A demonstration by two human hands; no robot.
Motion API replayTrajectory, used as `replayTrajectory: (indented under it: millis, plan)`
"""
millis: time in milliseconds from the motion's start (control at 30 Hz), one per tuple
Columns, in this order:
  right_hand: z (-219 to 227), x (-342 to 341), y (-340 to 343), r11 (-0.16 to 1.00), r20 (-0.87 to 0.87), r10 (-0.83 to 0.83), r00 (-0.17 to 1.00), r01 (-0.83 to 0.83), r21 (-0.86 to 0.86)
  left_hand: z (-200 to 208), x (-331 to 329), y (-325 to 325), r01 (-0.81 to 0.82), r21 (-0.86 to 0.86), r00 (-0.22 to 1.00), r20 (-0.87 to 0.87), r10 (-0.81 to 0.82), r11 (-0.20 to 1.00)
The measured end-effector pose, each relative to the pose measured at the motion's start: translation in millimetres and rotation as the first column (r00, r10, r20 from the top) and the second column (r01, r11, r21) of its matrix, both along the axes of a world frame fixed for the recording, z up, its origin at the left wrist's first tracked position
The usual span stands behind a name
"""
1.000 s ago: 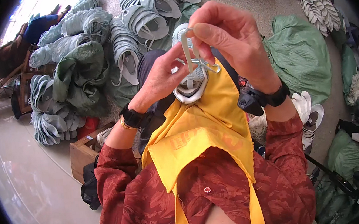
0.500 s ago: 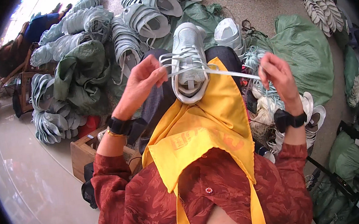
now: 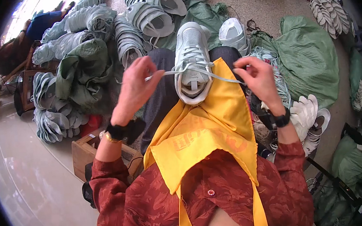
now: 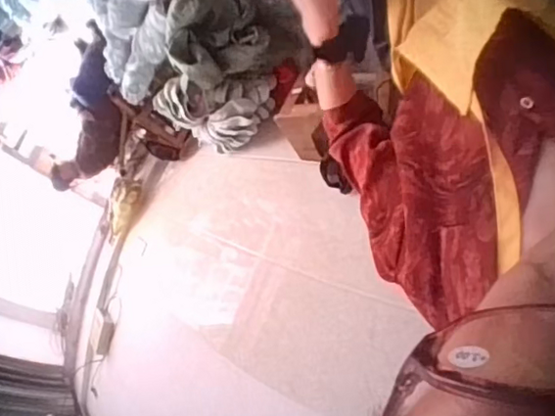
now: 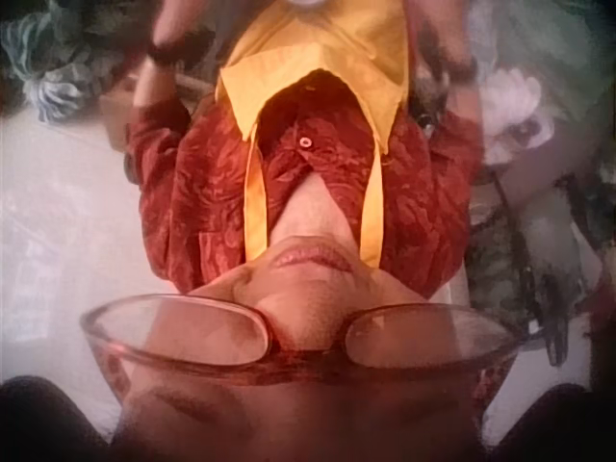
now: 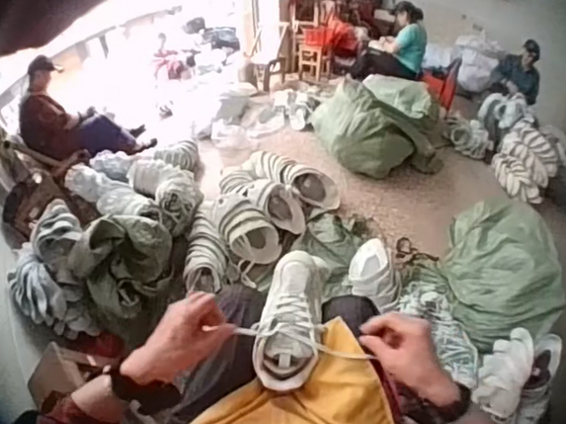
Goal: The person sits on the floor and threads a white shoelace through the eyelets of a light-colored sneaker. They pull the laces tight and tie a knot to secure them. The person then picks up a second shoe from a nearby pile.
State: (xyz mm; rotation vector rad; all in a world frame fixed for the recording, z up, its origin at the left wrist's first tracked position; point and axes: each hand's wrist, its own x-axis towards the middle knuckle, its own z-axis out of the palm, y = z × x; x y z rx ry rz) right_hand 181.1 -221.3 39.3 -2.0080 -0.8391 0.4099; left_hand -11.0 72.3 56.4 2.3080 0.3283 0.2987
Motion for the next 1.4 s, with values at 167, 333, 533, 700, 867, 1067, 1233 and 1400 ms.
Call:
replayTrajectory:
  millis: [167, 333, 533, 700, 867, 1067, 1233, 1400]
  plan:
    - [-10, -6, 54, 0.978, 0.205, 0.208, 0.956, -0.210, -0.012, -25, 24, -24, 0.074, -0.069, 0.997, -0.003, -0.074, 0.995]
    - [-11, -3, 61, 0.974, 0.114, 0.220, 0.969, -0.224, 0.023, -36, 28, -19, -0.021, -0.314, 0.995, -0.098, -0.011, 0.949]
    - [-11, 1, 69, 0.978, -0.350, 0.207, 0.914, -0.180, 0.110, -33, 43, -8, -0.019, -0.644, 0.999, -0.047, -0.015, 0.764]
    - [-9, 8, 71, 0.958, -0.539, 0.262, 0.800, -0.148, 0.246, -25, 45, 2, 0.054, -0.461, 0.987, -0.109, -0.117, 0.886]
    - [-13, 8, 68, 0.960, -0.571, 0.247, 0.783, -0.119, 0.252, -35, 46, -6, 0.031, -0.077, 0.997, 0.069, -0.026, 0.997]
    - [-12, 11, 68, 0.968, -0.581, 0.242, 0.777, -0.152, 0.201, -43, 42, 2, 0.050, -0.030, 0.998, -0.047, -0.051, 0.998]
    - [-22, 16, 73, 0.965, -0.533, 0.249, 0.809, -0.159, 0.210, -24, 44, 10, 0.097, -0.736, 0.964, -0.098, -0.247, 0.670]
    - [-15, 18, 76, 0.967, -0.303, 0.254, 0.918, -0.237, 0.093, -28, 45, 8, 0.068, -0.802, 0.966, -0.096, -0.241, 0.593]
